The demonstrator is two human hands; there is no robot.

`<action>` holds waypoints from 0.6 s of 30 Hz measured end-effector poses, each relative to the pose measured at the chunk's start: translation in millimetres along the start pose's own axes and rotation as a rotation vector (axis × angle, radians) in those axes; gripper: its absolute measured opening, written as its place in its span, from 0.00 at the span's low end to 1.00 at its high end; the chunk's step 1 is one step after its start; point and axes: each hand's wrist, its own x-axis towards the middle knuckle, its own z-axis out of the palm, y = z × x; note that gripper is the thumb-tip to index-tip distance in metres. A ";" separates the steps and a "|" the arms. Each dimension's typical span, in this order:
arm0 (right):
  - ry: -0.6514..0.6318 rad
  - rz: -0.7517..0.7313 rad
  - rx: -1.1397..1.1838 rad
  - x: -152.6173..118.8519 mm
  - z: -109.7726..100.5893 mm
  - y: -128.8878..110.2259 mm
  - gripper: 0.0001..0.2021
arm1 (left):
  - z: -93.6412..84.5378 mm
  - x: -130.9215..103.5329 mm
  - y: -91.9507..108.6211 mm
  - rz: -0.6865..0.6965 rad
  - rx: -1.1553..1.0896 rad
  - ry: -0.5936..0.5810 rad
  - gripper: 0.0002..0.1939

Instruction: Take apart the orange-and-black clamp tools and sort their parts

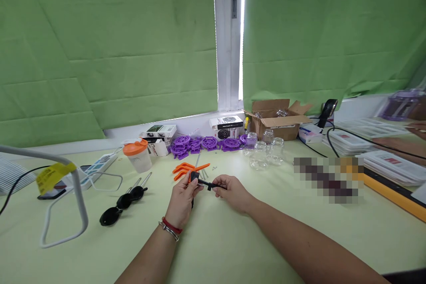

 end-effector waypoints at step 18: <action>0.004 -0.058 -0.133 -0.4 -0.2 3.2 0.05 | 1.5 -0.8 -0.6 -0.010 -0.011 0.051 0.18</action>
